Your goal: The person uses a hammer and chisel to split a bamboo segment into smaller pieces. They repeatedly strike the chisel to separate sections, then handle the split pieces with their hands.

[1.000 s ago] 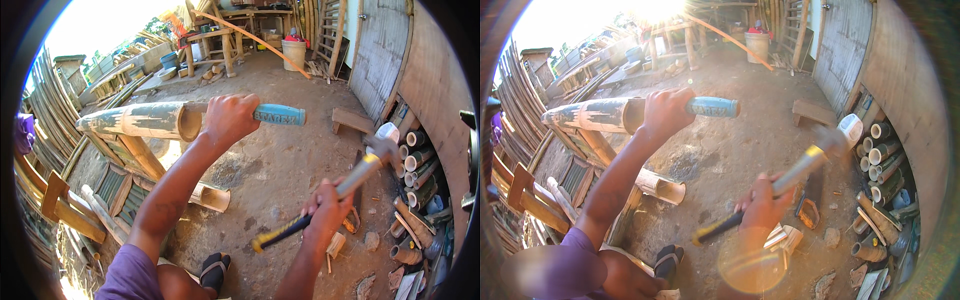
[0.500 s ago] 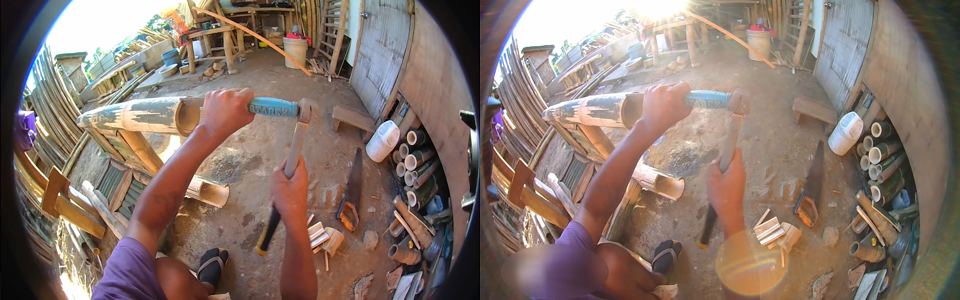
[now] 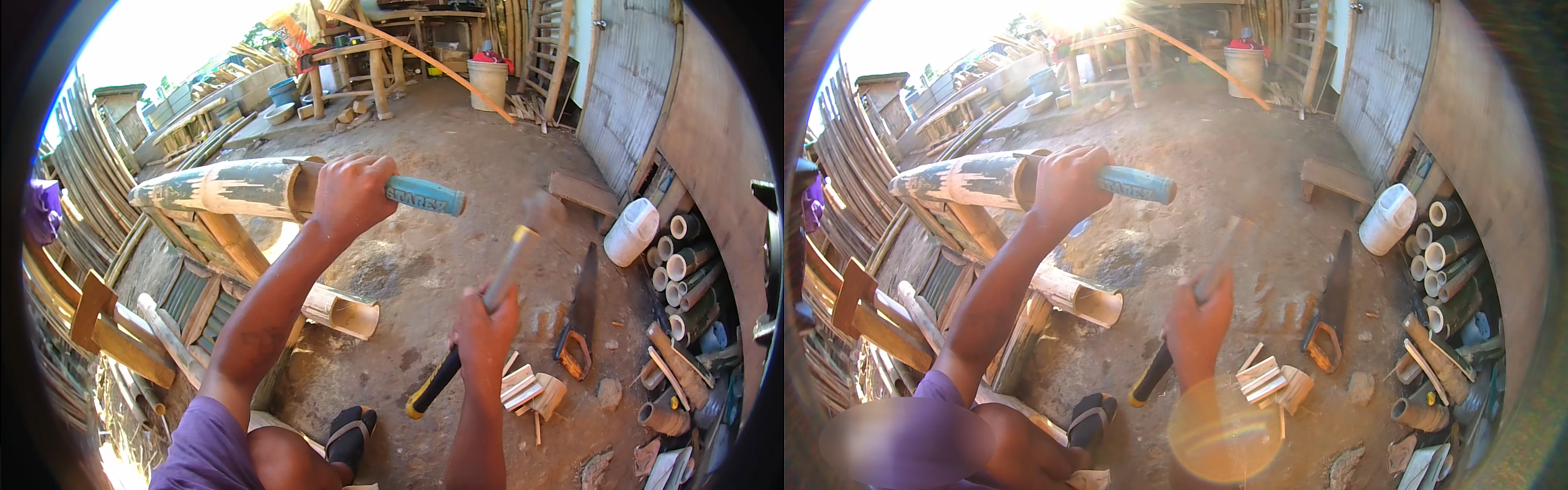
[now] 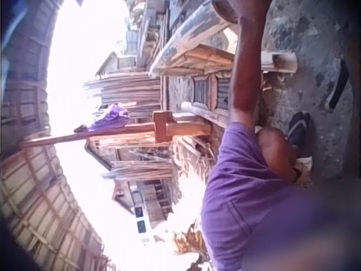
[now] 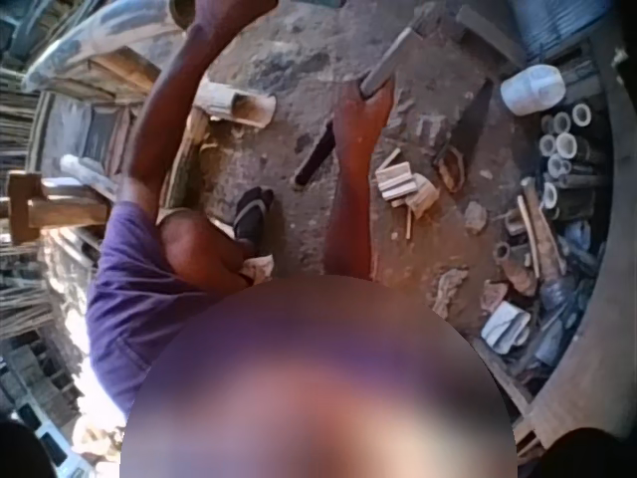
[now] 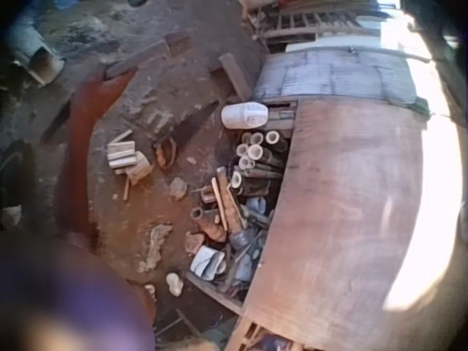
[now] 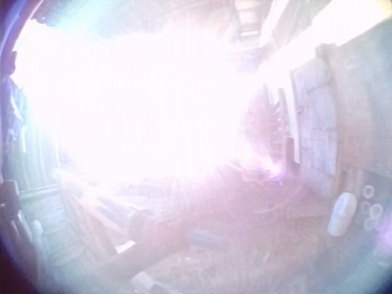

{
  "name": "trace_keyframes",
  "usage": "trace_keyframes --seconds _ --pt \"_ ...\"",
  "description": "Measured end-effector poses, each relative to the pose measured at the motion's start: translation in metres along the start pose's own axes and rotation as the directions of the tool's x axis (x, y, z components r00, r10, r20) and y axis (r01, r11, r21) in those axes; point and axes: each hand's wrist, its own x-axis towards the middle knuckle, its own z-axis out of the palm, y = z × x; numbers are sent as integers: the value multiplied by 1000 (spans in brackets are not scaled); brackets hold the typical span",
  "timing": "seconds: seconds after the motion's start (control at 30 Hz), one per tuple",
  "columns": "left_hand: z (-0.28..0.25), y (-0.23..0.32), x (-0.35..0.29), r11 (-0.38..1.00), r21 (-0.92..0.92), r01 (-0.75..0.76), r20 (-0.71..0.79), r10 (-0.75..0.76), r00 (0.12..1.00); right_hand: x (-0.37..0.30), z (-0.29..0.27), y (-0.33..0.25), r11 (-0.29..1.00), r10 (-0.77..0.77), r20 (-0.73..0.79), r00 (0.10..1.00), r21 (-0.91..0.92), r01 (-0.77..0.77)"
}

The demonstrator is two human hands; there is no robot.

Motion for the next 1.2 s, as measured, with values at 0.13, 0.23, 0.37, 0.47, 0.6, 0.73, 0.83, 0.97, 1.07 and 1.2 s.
trace_keyframes --seconds 0.13,0.23,0.37,0.47,0.6,0.73,0.83,0.97,1.07,1.2 --pt "-25 9 -10 995 -33 -91 -73 88 993 -20 -16 0 987 152 -76 985 68 -147" --pt "-51 30 -47 972 -50 -228 -85 224 971 -26 -19 6 984 179 -33 983 -1 -179" --pt "-38 29 -75 948 -239 -212 112 243 963 -34 -20 20 975 223 -43 974 -9 -224" --pt "-22 27 -79 967 -227 -119 232 173 957 -41 -23 25 970 241 -29 970 -25 -242" --pt "-17 32 -50 983 -167 -79 279 125 952 -43 -26 12 962 270 -26 963 -38 -270" --pt "-6 41 1 998 -51 -43 253 55 966 -37 -25 -6 974 224 -35 974 -18 -224" --pt "2 45 23 1000 3 2 242 -3 970 -34 -26 -18 980 196 -28 980 -32 -197" --pt "9 39 35 995 79 53 223 -70 972 -34 -29 -29 980 191 -17 981 -54 -192" --pt "12 32 36 992 89 88 227 -106 968 -34 -29 -34 982 179 -22 984 -56 -180" --pt "19 30 32 993 88 77 200 -94 975 -33 -28 -33 980 189 -37 981 -60 -191"
